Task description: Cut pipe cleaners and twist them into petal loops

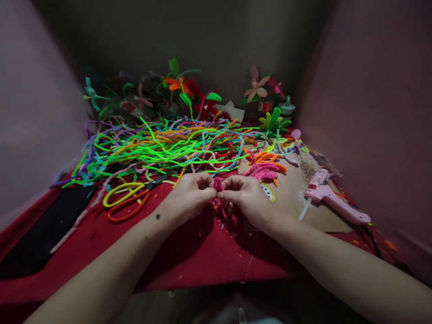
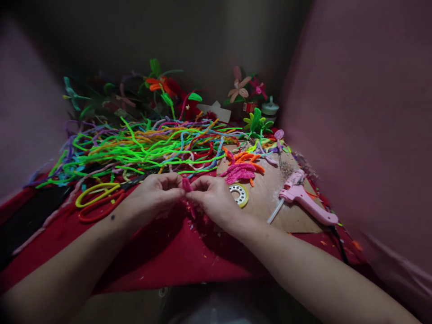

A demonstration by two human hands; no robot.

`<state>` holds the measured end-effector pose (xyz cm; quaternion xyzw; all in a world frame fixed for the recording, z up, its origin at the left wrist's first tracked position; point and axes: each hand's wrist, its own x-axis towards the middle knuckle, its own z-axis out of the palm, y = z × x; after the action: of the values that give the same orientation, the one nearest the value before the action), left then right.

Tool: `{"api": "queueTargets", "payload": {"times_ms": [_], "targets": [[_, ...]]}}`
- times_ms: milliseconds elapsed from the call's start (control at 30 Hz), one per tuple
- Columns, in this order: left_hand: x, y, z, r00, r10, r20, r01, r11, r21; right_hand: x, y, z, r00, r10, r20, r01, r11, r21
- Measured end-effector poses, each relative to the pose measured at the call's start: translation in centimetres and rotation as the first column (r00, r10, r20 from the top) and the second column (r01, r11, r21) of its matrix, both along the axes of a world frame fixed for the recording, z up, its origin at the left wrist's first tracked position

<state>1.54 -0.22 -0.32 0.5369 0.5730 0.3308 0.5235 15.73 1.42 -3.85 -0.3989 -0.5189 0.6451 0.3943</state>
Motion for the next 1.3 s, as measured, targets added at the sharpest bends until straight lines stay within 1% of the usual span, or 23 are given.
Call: {"api": "queueTargets", "payload": {"times_ms": [33, 100, 167, 300, 367, 500, 567, 633, 700, 767, 867, 933, 1000, 1033, 1100, 1167, 1233, 1300], "targets": [[-0.1, 0.0, 0.1, 1.0, -0.012, -0.004, 0.012, 1.0, -0.002, 0.0, 0.1, 0.0, 0.999, 0.032, -0.038, -0.034, 0.998, -0.057], [-0.2, 0.1, 0.2, 0.999, -0.028, -0.027, 0.028, 1.0, 0.004, 0.0, 0.3, -0.2, 0.993, 0.067, -0.1, -0.078, 0.991, -0.112], [-0.4, 0.2, 0.3, 0.998, -0.041, -0.056, 0.042, 0.999, 0.028, 0.0, 0.4, -0.4, 0.986, 0.075, -0.149, -0.093, 0.989, -0.115], [-0.6, 0.2, 0.2, 0.993, -0.073, -0.089, 0.081, 0.992, 0.092, 0.0, 0.4, -0.6, 0.975, 0.093, -0.203, -0.108, 0.992, -0.064], [-0.6, 0.2, 0.1, 0.991, -0.087, -0.097, 0.098, 0.988, 0.121, 0.0, 0.3, -0.5, 0.977, 0.101, -0.19, -0.11, 0.993, -0.038], [-0.7, 0.3, -0.1, 0.991, -0.078, -0.111, 0.093, 0.985, 0.143, 0.1, 0.2, -0.2, 0.993, 0.071, -0.097, -0.072, 0.997, -0.01], [-0.8, 0.3, 0.0, 0.992, -0.09, -0.083, 0.1, 0.987, 0.124, 0.1, 0.3, -0.1, 0.997, 0.052, -0.063, -0.052, 0.999, -0.001], [-0.8, 0.3, 0.1, 0.994, -0.105, -0.023, 0.107, 0.988, 0.108, 0.1, 0.3, -0.1, 0.999, 0.038, -0.032, -0.037, 0.999, 0.013], [-0.8, 0.2, 0.2, 0.995, -0.084, 0.043, 0.079, 0.99, 0.12, 0.1, 0.3, -0.2, 0.999, 0.031, -0.013, -0.03, 0.999, 0.027], [-0.6, 0.1, 0.2, 0.997, -0.027, 0.075, 0.016, 0.989, 0.147, 0.0, 0.3, -0.2, 0.999, 0.034, -0.004, -0.033, 0.999, 0.029], [-0.5, 0.1, 0.0, 0.996, 0.047, 0.078, -0.059, 0.985, 0.162, 0.0, 0.3, -0.2, 0.999, 0.037, -0.018, -0.037, 0.999, 0.014], [-0.4, 0.1, 0.0, 0.993, 0.07, 0.094, -0.084, 0.983, 0.163, 0.1, 0.3, -0.2, 0.998, 0.045, -0.04, -0.044, 0.999, 0.02], [-0.5, 0.1, 0.1, 0.993, 0.075, 0.087, -0.09, 0.979, 0.185, 0.1, 0.3, -0.2, 0.998, 0.054, -0.026, -0.053, 0.998, 0.039], [-0.6, 0.2, 0.2, 0.996, 0.078, 0.048, -0.087, 0.971, 0.222, 0.2, 0.3, -0.2, 0.999, 0.051, 0.003, -0.051, 0.998, 0.047], [-0.9, 0.3, 0.4, 0.991, 0.087, -0.099, -0.047, 0.936, 0.349, 0.2, 0.2, 0.0, 0.996, 0.025, 0.085, -0.03, 0.998, 0.057], [-1.4, 0.4, 0.4, 0.955, 0.076, -0.287, 0.069, 0.883, 0.465, 0.2, 0.1, 0.2, 0.987, 0.002, 0.158, -0.012, 0.998, 0.064], [-1.8, 0.5, 0.5, 0.904, 0.036, -0.427, 0.204, 0.839, 0.504, 0.2, 0.0, 0.3, 0.981, -0.006, 0.194, -0.009, 0.997, 0.077], [-2.0, 0.5, 0.6, 0.856, 0.008, -0.516, 0.291, 0.819, 0.495, 0.2, 0.0, 0.3, 0.978, -0.004, 0.207, -0.016, 0.995, 0.095]]}}
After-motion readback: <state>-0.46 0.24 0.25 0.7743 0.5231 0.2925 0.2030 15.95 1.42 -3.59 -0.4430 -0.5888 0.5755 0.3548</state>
